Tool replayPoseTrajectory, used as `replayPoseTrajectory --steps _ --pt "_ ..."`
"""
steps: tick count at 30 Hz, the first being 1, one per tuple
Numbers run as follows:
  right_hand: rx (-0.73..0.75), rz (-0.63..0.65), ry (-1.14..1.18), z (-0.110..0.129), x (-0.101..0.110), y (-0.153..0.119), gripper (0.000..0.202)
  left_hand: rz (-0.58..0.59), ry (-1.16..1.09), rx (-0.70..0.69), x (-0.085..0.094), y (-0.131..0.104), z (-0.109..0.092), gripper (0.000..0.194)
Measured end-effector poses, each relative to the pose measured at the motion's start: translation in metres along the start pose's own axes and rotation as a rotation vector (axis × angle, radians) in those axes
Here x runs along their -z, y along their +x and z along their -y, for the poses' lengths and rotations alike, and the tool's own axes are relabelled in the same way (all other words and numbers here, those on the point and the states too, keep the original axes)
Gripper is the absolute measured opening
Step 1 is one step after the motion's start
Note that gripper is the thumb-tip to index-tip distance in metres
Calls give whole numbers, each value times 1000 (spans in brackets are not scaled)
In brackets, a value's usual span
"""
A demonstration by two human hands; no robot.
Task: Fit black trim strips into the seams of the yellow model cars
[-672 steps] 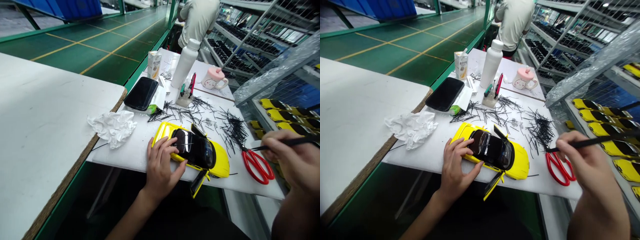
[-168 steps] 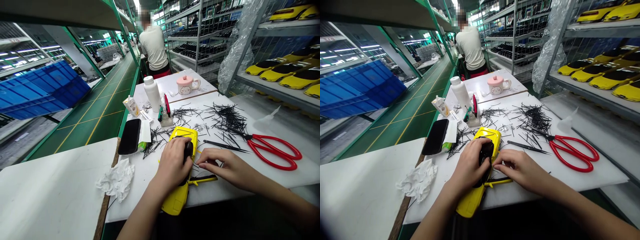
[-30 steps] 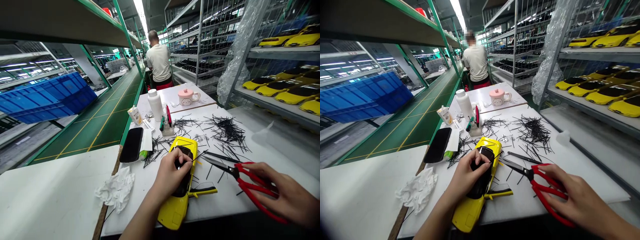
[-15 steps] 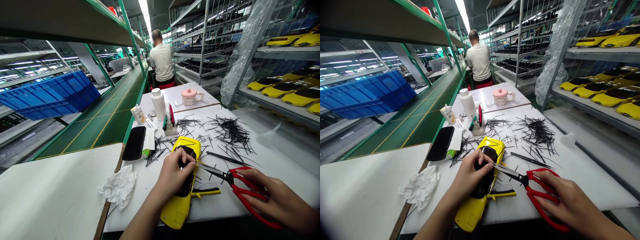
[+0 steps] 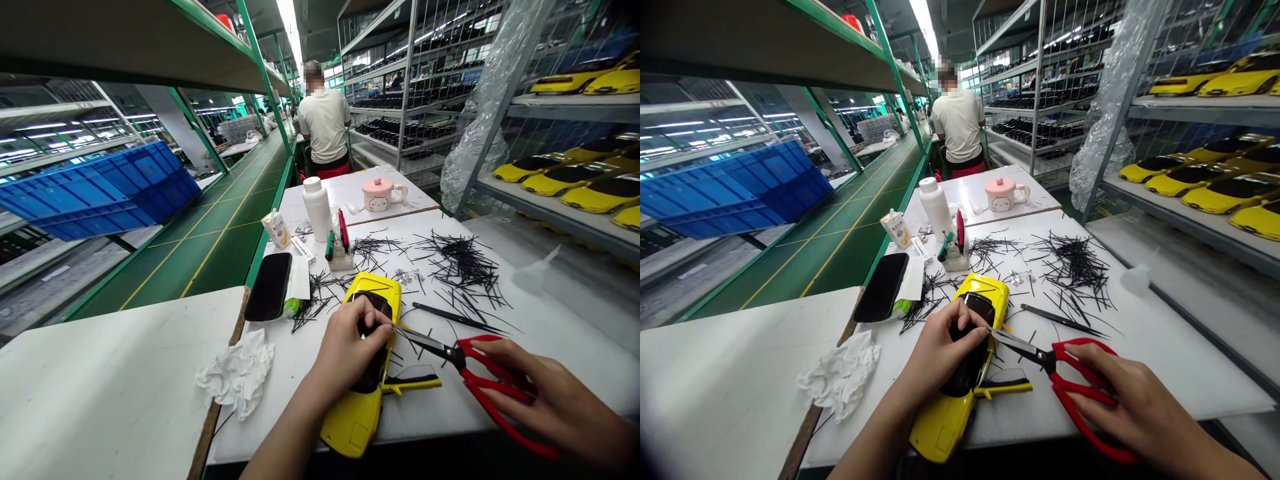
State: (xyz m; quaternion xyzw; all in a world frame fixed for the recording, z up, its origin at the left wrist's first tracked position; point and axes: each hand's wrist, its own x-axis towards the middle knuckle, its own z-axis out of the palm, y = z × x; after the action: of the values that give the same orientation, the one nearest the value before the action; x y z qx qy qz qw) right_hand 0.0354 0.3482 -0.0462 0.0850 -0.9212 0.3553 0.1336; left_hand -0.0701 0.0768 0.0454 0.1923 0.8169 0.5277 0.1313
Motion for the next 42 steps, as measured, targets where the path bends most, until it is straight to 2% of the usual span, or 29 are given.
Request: replayPoseTrajectory --steps 3,7,11,16,18,20,22,24,28,32,37,38,40,42 --pt "89 98 -13 -10 0 -3 34 -1 0 5 1 0 1 34" --pt "142 124 -40 -17 1 -2 36 0 -3 7 1 1 1 35" --pt "154 105 -25 -13 -2 1 36 -7 -5 6 1 1 1 34" --pt "12 84 75 -13 -2 -4 34 -21 10 -10 0 1 2 34" --pt "-111 45 101 -26 8 -6 38 -26 21 -15 0 1 2 34" --pt "-258 -56 64 -42 25 -5 45 -30 32 -19 0 2 3 34" --pt "-391 -140 -32 -57 44 0 50 -28 41 -26 0 3 3 33" --pt "-456 -125 -139 -64 59 8 51 -29 49 -36 1 3 3 33" --pt "-350 -19 -276 -59 65 22 44 -26 58 -71 5 6 2 31" --pt "-226 -59 -240 -53 56 35 36 -19 100 -102 8 9 2 30" --pt "-347 -387 -211 -74 58 61 48 -2 159 -134 10 11 2 30" --pt "-367 -418 -182 -78 60 67 51 -1 170 -140 10 11 2 30" --pt "-369 -384 -87 -83 63 80 52 1 188 -150 9 9 3 30" --pt "-345 -306 34 -76 64 91 48 1 202 -154 9 7 3 29"
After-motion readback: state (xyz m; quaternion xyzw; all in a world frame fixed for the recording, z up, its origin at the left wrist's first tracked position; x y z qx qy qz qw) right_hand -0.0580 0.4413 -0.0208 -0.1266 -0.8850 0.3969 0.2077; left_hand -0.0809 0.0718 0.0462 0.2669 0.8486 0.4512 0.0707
